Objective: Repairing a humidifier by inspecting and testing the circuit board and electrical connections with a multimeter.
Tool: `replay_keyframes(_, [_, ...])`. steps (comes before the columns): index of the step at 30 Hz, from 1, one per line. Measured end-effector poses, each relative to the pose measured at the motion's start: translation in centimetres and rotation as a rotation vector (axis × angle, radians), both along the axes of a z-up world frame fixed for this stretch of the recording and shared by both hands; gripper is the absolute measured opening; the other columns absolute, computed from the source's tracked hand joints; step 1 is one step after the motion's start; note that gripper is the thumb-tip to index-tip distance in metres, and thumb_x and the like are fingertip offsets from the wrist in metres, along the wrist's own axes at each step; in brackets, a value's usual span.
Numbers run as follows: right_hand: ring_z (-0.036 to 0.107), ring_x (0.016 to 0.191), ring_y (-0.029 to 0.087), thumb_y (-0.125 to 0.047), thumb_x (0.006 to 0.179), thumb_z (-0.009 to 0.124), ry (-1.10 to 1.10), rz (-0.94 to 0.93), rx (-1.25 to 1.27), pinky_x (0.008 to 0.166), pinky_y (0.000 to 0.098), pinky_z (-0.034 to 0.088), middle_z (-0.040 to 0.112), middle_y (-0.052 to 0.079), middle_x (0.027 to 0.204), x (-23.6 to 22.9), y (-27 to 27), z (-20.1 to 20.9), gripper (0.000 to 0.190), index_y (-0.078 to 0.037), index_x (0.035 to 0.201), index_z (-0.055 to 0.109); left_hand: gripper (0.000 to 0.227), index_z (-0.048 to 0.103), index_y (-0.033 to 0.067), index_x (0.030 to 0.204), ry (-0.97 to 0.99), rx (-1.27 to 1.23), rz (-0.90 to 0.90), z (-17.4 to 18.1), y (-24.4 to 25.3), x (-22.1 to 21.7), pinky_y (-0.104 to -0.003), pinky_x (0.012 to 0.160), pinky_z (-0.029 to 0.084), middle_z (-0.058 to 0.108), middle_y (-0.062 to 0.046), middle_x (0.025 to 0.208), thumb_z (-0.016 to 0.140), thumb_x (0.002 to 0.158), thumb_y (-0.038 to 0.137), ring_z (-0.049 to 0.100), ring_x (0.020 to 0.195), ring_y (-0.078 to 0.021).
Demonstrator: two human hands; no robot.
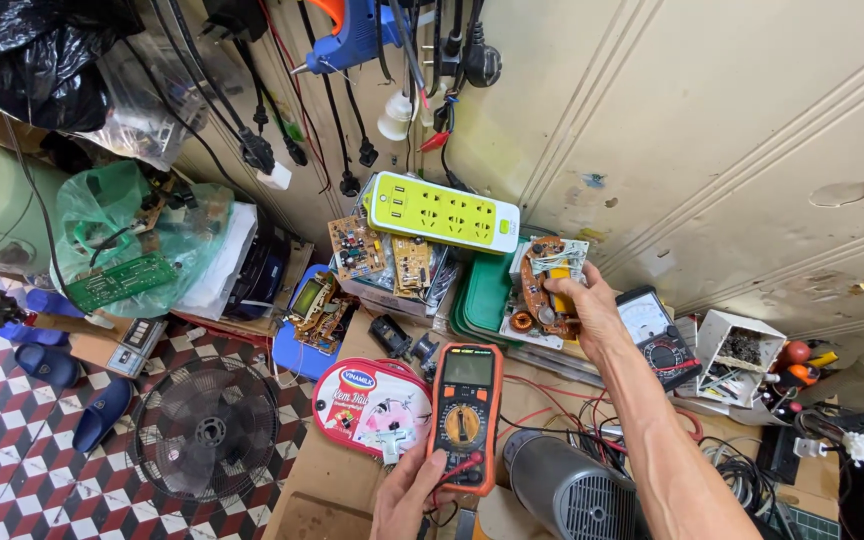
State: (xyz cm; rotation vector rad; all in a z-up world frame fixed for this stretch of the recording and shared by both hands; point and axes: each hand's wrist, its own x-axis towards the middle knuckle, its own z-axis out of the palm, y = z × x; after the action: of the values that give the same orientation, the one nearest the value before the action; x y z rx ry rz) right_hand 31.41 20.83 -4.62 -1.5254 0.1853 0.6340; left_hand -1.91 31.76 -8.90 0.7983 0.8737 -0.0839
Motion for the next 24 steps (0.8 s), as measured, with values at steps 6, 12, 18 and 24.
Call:
replay_keyframes(6, [0.070,0.095,0.018,-0.006,0.076,0.074,-0.064,-0.027,0.118,0.078,0.0349,0.061,0.071,0.007,0.110,-1.0,1.7,-3.6,0.063,-0.013,0.135,0.053,0.047,0.059,-0.0019,0.145,-0.386,-0.159,0.206,-4.4,-3.0,-4.2,-0.026,0.065,0.045,0.075,-0.010,0.109,0.062,0.103,0.018,0.060,0.076,-0.0096])
replay_keyframes(12, [0.069,0.109,0.020,-0.022,0.084,0.079,-0.221,0.195,-0.257,0.096,0.0330,0.053,0.074,0.009,0.121,-0.2,-1.0,-1.9,0.052,-0.005,0.130,0.061,0.042,0.050,0.0027,0.142,-0.384,-0.211,0.276,6.5,-0.4,-2.4,-0.035,0.085,0.055,0.069,-0.006,0.121,0.051,0.101,0.014,0.068,0.101,-0.0131])
replay_keyframes(18, [0.066,0.123,0.024,-0.046,0.094,0.064,-0.568,0.503,-0.587,0.104,0.0381,0.048,0.072,0.015,0.131,-8.7,-3.3,8.9,0.061,-0.005,0.139,0.063,0.041,0.049,0.0066,0.142,-0.539,-0.226,0.246,10.7,1.6,-1.1,-0.040,0.082,0.057,0.070,-0.010,0.118,0.051,0.104,0.022,0.069,0.099,-0.0221])
replay_keyframes(24, [0.064,0.114,0.023,-0.039,0.088,0.075,-0.563,1.088,-0.044,0.082,0.0370,0.053,0.065,0.015,0.135,-19.4,-1.4,13.2,0.077,-0.013,0.154,0.045,0.035,0.058,0.0050,0.128,-0.660,-0.320,0.369,14.0,2.7,0.5,-0.033,0.069,0.055,0.069,-0.010,0.116,0.052,0.105,0.031,0.069,0.098,-0.0236])
